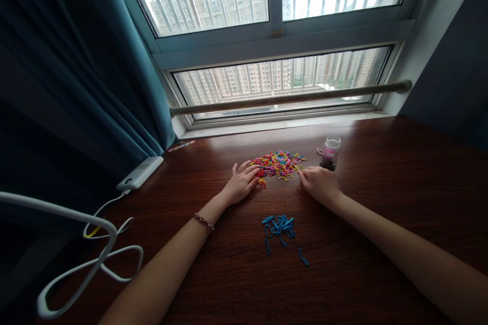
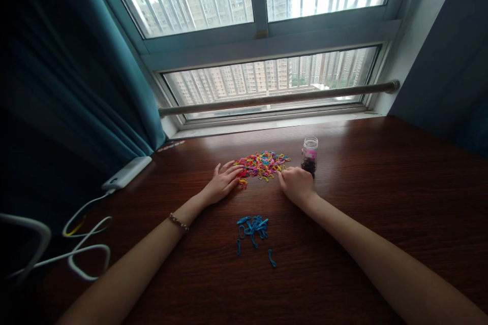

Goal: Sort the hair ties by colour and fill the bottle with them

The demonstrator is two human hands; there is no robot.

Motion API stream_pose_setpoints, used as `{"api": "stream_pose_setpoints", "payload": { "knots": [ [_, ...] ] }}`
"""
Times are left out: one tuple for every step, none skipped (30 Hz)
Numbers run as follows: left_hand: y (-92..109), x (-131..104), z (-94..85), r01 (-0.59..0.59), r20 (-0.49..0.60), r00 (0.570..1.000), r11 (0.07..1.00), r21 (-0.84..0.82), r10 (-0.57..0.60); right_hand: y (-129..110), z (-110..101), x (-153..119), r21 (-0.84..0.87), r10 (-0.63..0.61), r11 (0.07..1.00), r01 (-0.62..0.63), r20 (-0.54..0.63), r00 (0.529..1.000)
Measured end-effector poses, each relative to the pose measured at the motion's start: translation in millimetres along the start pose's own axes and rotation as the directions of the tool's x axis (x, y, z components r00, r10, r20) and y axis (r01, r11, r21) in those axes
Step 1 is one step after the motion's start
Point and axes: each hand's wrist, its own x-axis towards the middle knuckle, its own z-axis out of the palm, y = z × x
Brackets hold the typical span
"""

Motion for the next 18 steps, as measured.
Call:
{"api": "stream_pose_setpoints", "payload": {
  "knots": [
    [0.0, 0.1, 0.2, 0.003, -0.002, 1.000, 1.000, 0.002, -0.003, -1.0, 1.0, -1.2, -0.037, -0.010, 0.999, 0.011, 0.021, 1.000],
    [0.1, 0.2, 0.5, 0.005, -0.003, 1.000, 1.000, 0.003, -0.005, -1.8, 2.2, -2.0, -0.058, -0.022, 0.998, 0.024, 0.037, 0.999],
    [0.1, 0.3, 0.7, 0.005, -0.004, 1.000, 1.000, 0.004, -0.005, -2.3, 3.4, -2.4, -0.068, -0.037, 0.997, 0.040, 0.047, 0.998],
    [0.2, 0.5, 0.9, 0.004, -0.004, 1.000, 1.000, 0.004, -0.004, -2.5, 4.7, -2.4, -0.069, -0.049, 0.996, 0.053, 0.052, 0.997],
    [0.2, 0.6, 1.0, 0.002, -0.005, 1.000, 1.000, 0.006, -0.002, -2.4, 5.8, -2.2, -0.066, -0.057, 0.996, 0.060, 0.054, 0.997],
    [0.2, 0.7, 1.0, 0.000, -0.007, 1.000, 1.000, 0.007, 0.000, -2.2, 6.8, -1.9, -0.059, -0.063, 0.996, 0.067, 0.052, 0.997],
    [0.3, 0.7, 1.0, -0.002, -0.008, 1.000, 1.000, 0.009, 0.002, -1.9, 7.7, -1.6, -0.049, -0.071, 0.996, 0.073, 0.049, 0.996],
    [0.4, 0.8, 0.8, -0.005, -0.008, 1.000, 1.000, 0.011, 0.005, -1.5, 8.4, -1.3, -0.036, -0.077, 0.996, 0.079, 0.045, 0.996],
    [0.5, 0.8, 0.5, -0.008, -0.008, 1.000, 1.000, 0.011, 0.009, -1.1, 9.0, -1.2, -0.018, -0.081, 0.996, 0.082, 0.039, 0.996],
    [0.7, 0.8, 0.2, -0.014, -0.005, 1.000, 1.000, 0.010, 0.014, -0.8, 9.5, -1.2, 0.010, -0.084, 0.996, 0.084, 0.032, 0.996],
    [0.9, 0.8, -0.2, -0.018, -0.002, 1.000, 1.000, 0.008, 0.018, -0.6, 9.8, -1.1, 0.052, -0.086, 0.995, 0.085, 0.021, 0.996],
    [1.1, 0.7, -0.6, -0.023, 0.001, 1.000, 1.000, 0.006, 0.023, -0.5, 10.0, -1.0, 0.110, -0.086, 0.990, 0.085, 0.007, 0.996],
    [1.3, 0.5, -1.0, -0.028, 0.003, 1.000, 1.000, 0.005, 0.027, -0.6, 10.1, -0.8, 0.184, -0.084, 0.979, 0.085, -0.012, 0.996],
    [1.6, 0.2, -1.4, -0.033, 0.003, 0.999, 0.999, 0.007, 0.033, -1.3, 10.0, -0.5, 0.269, -0.080, 0.959, 0.086, -0.034, 0.996],
    [1.8, -0.2, -1.6, -0.038, 0.000, 0.999, 0.999, 0.011, 0.038, -2.5, 9.7, -0.2, 0.361, -0.072, 0.928, 0.088, -0.056, 0.996],
    [2.0, -0.7, -1.7, -0.044, -0.005, 0.999, 0.999, 0.017, 0.045, -4.5, 9.1, 0.1, 0.457, -0.057, 0.885, 0.083, -0.068, 0.996],
    [2.0, -1.2, -1.7, -0.051, -0.012, 0.999, 0.998, 0.025, 0.051, -7.4, 8.2, 0.1, 0.556, -0.037, 0.829, 0.065, -0.061, 0.997],
    [2.0, -1.6, -1.6, -0.058, -0.020, 0.998, 0.998, 0.033, 0.059, -11.0, 6.9, -0.2, 0.654, -0.020, 0.756, 0.035, -0.030, 0.999]
  ]
}}
